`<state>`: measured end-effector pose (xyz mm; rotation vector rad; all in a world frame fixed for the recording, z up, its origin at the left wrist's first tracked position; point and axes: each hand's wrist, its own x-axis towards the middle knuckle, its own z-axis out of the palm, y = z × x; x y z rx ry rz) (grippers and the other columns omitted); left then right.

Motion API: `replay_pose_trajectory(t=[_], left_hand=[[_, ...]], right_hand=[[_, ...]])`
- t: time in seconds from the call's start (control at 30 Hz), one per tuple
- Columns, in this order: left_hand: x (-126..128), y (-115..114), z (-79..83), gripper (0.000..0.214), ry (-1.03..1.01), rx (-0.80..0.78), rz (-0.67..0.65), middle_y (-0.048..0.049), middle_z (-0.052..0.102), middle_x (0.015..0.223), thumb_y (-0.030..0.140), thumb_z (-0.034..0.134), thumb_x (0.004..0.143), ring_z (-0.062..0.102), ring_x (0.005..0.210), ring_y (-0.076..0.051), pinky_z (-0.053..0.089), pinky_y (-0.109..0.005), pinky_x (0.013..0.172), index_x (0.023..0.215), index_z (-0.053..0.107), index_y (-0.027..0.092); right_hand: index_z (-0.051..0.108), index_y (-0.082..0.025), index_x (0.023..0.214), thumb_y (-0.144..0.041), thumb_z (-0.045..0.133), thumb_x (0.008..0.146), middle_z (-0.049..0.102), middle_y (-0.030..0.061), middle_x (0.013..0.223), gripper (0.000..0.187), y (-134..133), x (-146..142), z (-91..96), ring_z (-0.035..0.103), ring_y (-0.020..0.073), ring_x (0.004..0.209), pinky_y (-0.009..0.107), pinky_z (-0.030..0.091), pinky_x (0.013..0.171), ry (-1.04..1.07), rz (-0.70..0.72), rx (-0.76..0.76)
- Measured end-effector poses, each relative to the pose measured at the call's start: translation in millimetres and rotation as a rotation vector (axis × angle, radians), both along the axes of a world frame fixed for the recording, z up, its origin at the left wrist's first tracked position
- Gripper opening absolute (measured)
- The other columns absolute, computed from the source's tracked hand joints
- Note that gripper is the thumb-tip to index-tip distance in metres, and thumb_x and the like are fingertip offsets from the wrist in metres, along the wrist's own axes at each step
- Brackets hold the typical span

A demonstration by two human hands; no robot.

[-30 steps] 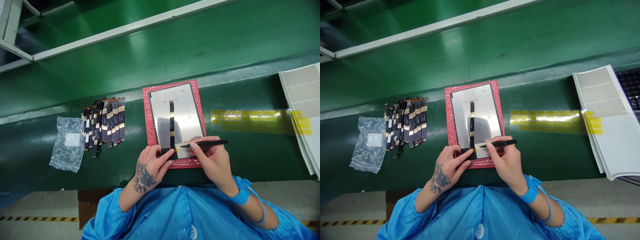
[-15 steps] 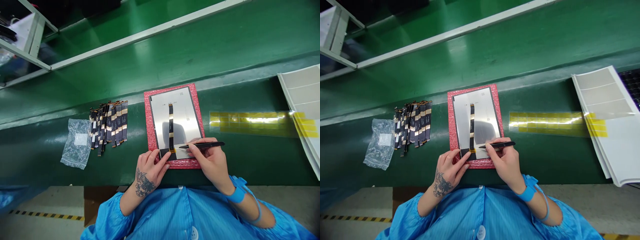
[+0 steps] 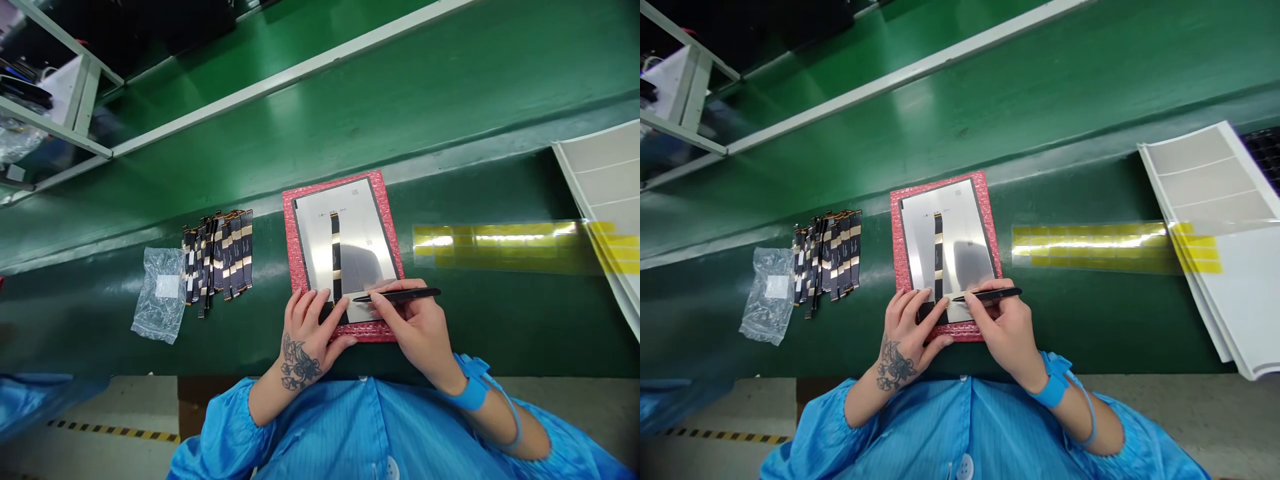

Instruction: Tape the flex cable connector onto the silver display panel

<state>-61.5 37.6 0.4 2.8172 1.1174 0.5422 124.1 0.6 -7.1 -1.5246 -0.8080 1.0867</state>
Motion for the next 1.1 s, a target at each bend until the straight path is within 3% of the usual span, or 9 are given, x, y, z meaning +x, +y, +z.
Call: replay_pose_trajectory(t=[0.13,0.33,0.6,0.73,0.87,1.1], left_hand=[[4,-7,0.5,0.040,0.098,0.167,0.015,-0.0099,0.063,0.117,0.043,0.052,0.092,0.047,0.113,-0.026,0.024,-0.049,0.113,0.121,0.065,0.020],[13,-15,1.7,0.030,0.230,0.340,-0.022,-0.0049,0.062,0.126,0.027,0.058,0.088,0.033,0.133,-0.023,0.013,-0.045,0.120,0.115,0.068,0.017],[-3,-15,-11.5,0.032,0.011,0.204,0.016,-0.0044,0.065,0.121,0.037,0.052,0.093,0.031,0.136,-0.024,0.016,-0.050,0.117,0.120,0.065,0.026],[-10,-12,-11.3,0.034,-0.004,0.154,-0.024,-0.0047,0.062,0.126,0.044,0.057,0.090,0.038,0.132,-0.028,0.021,-0.056,0.114,0.120,0.064,0.032],[-12,-10,-10.8,0.035,0.025,0.126,-0.027,-0.0031,0.060,0.129,0.047,0.059,0.088,0.038,0.133,-0.030,0.017,-0.059,0.114,0.120,0.064,0.035],[-8,-21,-13.1,0.025,-0.021,0.172,-0.010,-0.0020,0.064,0.124,0.033,0.060,0.089,0.032,0.137,-0.026,0.012,-0.056,0.116,0.112,0.068,0.030]], right_hand=[[0.055,-0.018,0.090,-0.048,0.067,0.085,0.065,0.0081,0.091,0.033,0,0,0.0,0.066,0.0202,0.073,0.031,0.059,0.064,-0.025,0.008,0.003],[0.054,-0.018,0.091,-0.050,0.067,0.085,0.065,0.0092,0.094,0.035,-1,0,-4.5,0.066,0.0212,0.078,0.032,0.060,0.067,-0.055,0.003,-0.012],[0.055,-0.017,0.092,-0.051,0.069,0.082,0.067,0.0095,0.094,0.038,-1,0,-1.6,0.068,0.0207,0.072,0.030,0.061,0.062,-0.019,-0.020,-0.027],[0.056,-0.018,0.090,-0.048,0.072,0.081,0.068,0.0080,0.090,0.036,1,0,2.9,0.068,0.0198,0.071,0.029,0.062,0.063,0.023,-0.034,-0.015],[0.056,-0.018,0.089,-0.046,0.075,0.079,0.068,0.0063,0.086,0.035,3,-1,6.2,0.068,0.0193,0.070,0.029,0.063,0.063,0.087,-0.058,0.013],[0.057,-0.018,0.087,-0.041,0.076,0.079,0.068,0.0048,0.082,0.031,3,-1,5.4,0.068,0.0181,0.069,0.026,0.062,0.062,0.082,-0.078,0.045]])
